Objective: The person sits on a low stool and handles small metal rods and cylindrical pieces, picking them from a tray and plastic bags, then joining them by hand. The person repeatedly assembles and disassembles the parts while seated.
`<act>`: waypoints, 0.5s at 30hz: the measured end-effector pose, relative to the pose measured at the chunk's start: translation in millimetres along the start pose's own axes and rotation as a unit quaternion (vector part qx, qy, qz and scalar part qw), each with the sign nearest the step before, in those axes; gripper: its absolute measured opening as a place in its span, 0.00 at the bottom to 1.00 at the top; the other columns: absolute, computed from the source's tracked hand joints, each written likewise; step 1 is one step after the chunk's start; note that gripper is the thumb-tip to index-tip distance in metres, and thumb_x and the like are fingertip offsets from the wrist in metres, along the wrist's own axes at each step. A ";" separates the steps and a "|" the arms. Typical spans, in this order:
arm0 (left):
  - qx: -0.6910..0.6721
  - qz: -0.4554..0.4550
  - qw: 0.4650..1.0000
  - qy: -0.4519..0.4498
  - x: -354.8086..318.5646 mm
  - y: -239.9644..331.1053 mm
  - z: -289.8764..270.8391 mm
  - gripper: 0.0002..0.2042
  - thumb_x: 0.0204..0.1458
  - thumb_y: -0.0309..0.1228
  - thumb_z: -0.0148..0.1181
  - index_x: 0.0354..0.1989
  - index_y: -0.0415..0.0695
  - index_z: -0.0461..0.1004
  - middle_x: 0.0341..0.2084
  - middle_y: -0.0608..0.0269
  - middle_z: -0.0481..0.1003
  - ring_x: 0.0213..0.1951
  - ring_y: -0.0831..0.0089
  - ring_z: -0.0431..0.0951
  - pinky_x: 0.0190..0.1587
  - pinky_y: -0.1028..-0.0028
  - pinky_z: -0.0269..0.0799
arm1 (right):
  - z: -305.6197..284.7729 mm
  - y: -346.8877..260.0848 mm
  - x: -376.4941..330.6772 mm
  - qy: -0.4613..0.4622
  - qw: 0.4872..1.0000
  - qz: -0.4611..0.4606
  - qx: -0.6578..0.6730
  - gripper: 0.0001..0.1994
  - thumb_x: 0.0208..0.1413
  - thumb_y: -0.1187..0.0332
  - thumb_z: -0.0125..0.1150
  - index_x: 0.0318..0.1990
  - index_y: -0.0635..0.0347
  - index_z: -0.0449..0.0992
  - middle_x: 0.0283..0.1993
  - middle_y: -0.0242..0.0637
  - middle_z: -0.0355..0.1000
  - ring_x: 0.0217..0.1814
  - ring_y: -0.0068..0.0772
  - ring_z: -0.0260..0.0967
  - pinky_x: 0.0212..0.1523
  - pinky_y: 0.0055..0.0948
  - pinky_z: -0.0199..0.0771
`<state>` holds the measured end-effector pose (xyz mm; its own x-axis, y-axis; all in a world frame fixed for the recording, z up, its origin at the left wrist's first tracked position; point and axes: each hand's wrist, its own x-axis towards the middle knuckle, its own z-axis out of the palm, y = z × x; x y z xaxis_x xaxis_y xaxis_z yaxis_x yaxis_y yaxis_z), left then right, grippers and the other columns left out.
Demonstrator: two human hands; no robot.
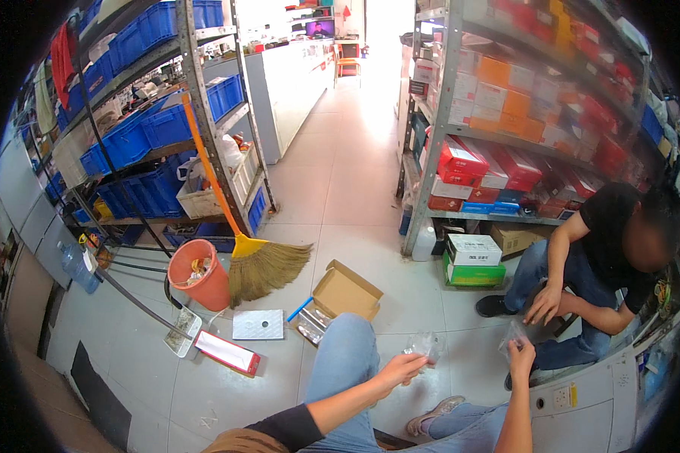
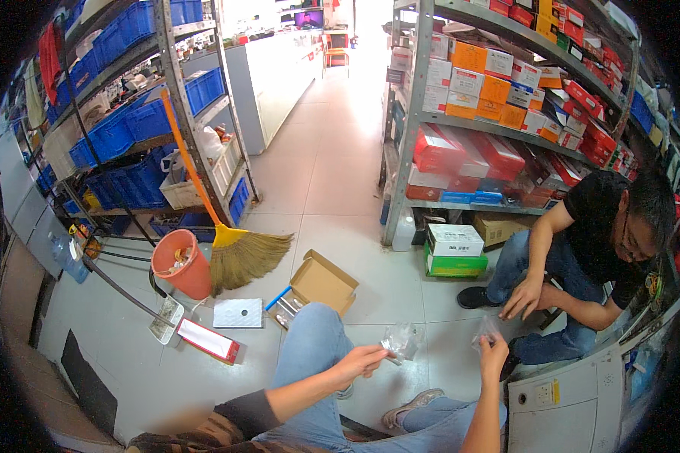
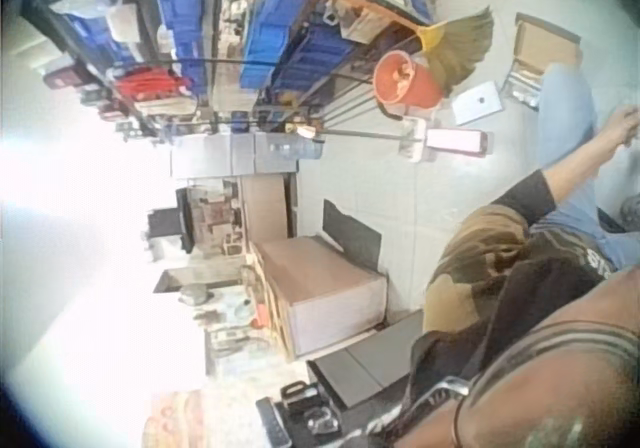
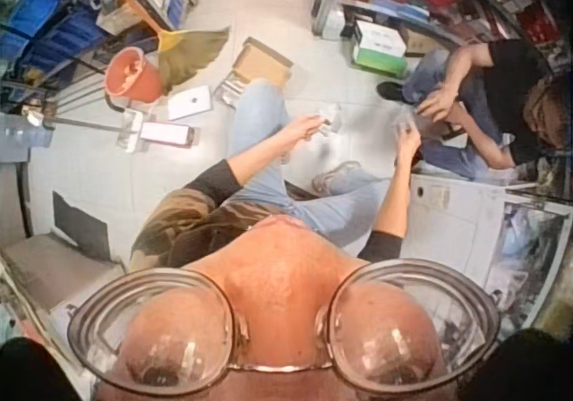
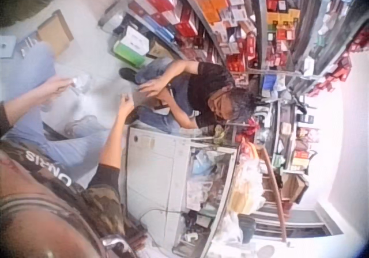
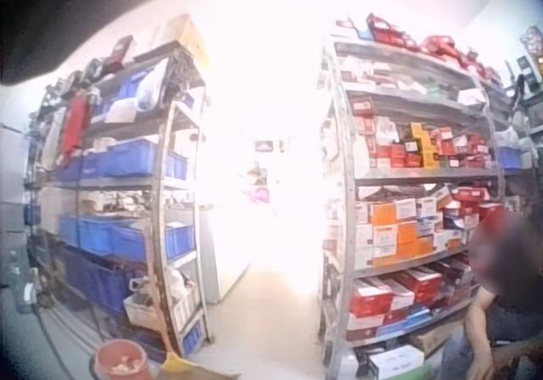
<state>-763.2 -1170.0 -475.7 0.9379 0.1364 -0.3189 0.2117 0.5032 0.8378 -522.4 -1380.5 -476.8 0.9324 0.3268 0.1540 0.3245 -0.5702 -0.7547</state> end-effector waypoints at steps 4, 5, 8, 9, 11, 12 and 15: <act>0.249 0.130 0.958 0.058 23.9 32.2 20.1 0.21 0.51 0.44 0.52 0.48 0.42 0.69 0.20 0.72 0.66 0.22 0.83 0.60 0.25 0.80 0.57 | 8.0 -63.1 -52.6 -0.106 0.988 -0.067 0.094 0.08 0.43 0.74 0.59 0.31 0.70 0.74 0.27 0.44 0.73 0.32 0.36 0.71 0.33 0.28 0.68; 0.312 0.162 0.934 0.060 26.7 38.1 23.4 0.21 0.51 0.44 0.53 0.48 0.42 0.68 0.22 0.70 0.68 0.23 0.82 0.63 0.27 0.80 0.60 | 9.4 -78.5 -65.5 -0.117 0.984 -0.106 0.081 0.08 0.43 0.74 0.59 0.30 0.70 0.74 0.27 0.44 0.73 0.32 0.36 0.71 0.33 0.28 0.68; 0.315 0.134 0.939 0.031 33.4 45.2 36.2 0.20 0.50 0.43 0.54 0.46 0.40 0.70 0.28 0.65 0.73 0.31 0.80 0.70 0.34 0.78 0.66 | 9.8 -112.0 -96.7 -0.141 0.971 -0.188 0.051 0.08 0.41 0.71 0.61 0.28 0.66 0.74 0.27 0.44 0.71 0.30 0.39 0.69 0.32 0.29 0.66; 0.275 0.152 0.949 0.017 32.4 43.3 40.5 0.19 0.50 0.42 0.54 0.43 0.39 0.71 0.30 0.63 0.74 0.33 0.80 0.71 0.36 0.78 0.67 | 13.2 -118.9 -102.3 -0.133 0.973 -0.188 0.018 0.08 0.41 0.71 0.61 0.29 0.65 0.74 0.30 0.46 0.71 0.33 0.44 0.69 0.34 0.31 0.66; 0.259 0.142 0.955 -0.007 30.3 40.8 42.7 0.16 0.50 0.40 0.55 0.37 0.38 0.74 0.30 0.63 0.75 0.33 0.80 0.72 0.37 0.76 0.68 | 18.8 -125.5 -108.9 -0.119 0.968 -0.219 0.004 0.10 0.42 0.74 0.59 0.34 0.65 0.74 0.32 0.47 0.71 0.35 0.45 0.69 0.37 0.33 0.67; 0.249 0.153 0.956 -0.006 27.7 38.7 44.7 0.15 0.49 0.39 0.56 0.36 0.38 0.74 0.28 0.64 0.76 0.32 0.79 0.72 0.36 0.76 0.68 | 20.5 -125.8 -112.4 -0.114 0.973 -0.199 -0.005 0.10 0.42 0.74 0.59 0.35 0.66 0.73 0.33 0.47 0.71 0.35 0.44 0.69 0.38 0.32 0.67; 0.243 0.191 0.951 0.002 19.5 41.3 43.1 0.13 0.47 0.35 0.58 0.35 0.37 0.74 0.22 0.63 0.74 0.24 0.81 0.70 0.26 0.78 0.66 | 21.2 -121.6 -120.6 -0.114 0.978 -0.171 0.033 0.08 0.41 0.74 0.57 0.31 0.65 0.71 0.30 0.46 0.70 0.33 0.47 0.67 0.35 0.33 0.66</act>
<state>-724.4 -1183.3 -428.2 0.9710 0.2338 0.0499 -0.0424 -0.0370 0.9984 -677.7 -1334.6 -417.1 0.7099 0.6530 0.2640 0.5927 -0.3514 -0.7247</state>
